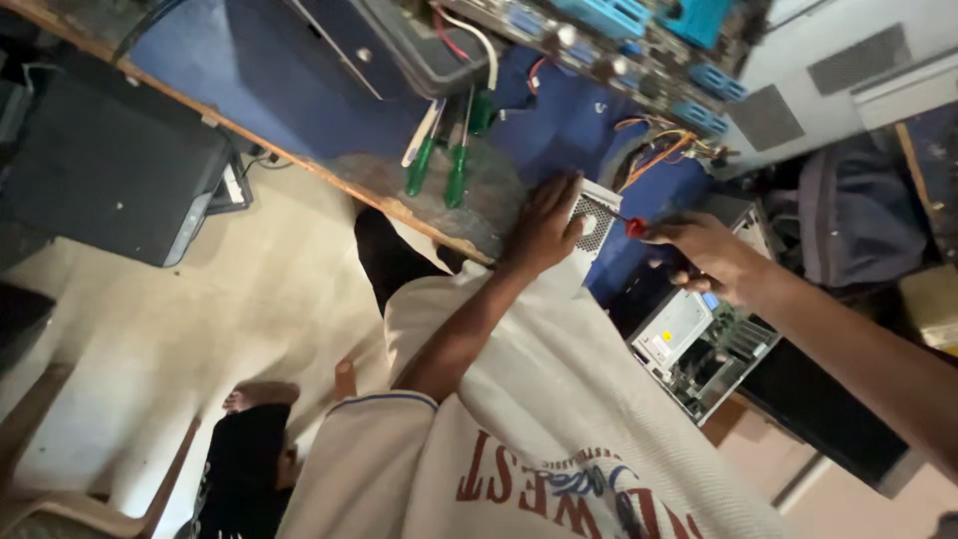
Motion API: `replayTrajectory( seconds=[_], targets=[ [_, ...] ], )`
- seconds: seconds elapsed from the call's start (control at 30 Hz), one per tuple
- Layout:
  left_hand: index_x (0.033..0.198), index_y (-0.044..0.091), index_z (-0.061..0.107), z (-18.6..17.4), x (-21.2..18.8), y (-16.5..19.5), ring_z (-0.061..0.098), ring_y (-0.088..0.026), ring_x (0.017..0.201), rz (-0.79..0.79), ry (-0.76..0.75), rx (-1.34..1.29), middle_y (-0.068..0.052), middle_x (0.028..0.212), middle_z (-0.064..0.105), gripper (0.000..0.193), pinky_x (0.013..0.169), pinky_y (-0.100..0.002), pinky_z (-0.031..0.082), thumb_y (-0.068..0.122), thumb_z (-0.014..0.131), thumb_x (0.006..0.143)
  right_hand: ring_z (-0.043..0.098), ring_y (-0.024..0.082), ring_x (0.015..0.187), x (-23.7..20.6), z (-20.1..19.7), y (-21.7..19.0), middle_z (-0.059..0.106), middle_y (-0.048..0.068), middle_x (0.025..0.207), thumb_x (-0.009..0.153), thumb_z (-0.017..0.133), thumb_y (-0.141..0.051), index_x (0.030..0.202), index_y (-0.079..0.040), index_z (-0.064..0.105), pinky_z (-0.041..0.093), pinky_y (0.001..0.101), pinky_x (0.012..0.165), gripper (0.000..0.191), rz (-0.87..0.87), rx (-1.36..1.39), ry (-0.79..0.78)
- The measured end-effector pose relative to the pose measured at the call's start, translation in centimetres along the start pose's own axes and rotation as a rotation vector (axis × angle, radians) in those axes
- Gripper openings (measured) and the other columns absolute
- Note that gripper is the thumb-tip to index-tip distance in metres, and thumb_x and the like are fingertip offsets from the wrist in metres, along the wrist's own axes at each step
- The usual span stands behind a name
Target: The person removes screws from a power supply unit using a screwdriver, then installs the power supply into a computer case and secures it with screws. The person also handles the power supply cables and positions the case on the workbench.
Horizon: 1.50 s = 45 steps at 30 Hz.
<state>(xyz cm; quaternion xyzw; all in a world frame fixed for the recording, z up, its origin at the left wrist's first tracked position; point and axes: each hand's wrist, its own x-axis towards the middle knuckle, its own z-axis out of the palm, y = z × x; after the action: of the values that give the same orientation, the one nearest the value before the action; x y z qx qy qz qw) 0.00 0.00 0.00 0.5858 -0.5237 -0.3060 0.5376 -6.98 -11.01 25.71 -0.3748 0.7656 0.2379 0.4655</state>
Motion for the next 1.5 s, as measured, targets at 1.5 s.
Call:
replayTrajectory(
  seconds=[1.5],
  targets=[
    [0.112,0.009,0.071,3.1,0.0,4.0,0.063,-0.036,0.119,-0.003,0.046,-0.053,-0.013,0.136,0.066,0.02,0.1,-0.044,0.052,0.015,0.069,0.092,0.07,0.023,0.07,-1.0,-4.7,1.7,0.074,0.011,0.088,0.079,0.084,-0.031,0.114,-0.008,0.069,0.054,0.0341,0.061,0.044,-0.77,-1.09,0.201]
  ],
)
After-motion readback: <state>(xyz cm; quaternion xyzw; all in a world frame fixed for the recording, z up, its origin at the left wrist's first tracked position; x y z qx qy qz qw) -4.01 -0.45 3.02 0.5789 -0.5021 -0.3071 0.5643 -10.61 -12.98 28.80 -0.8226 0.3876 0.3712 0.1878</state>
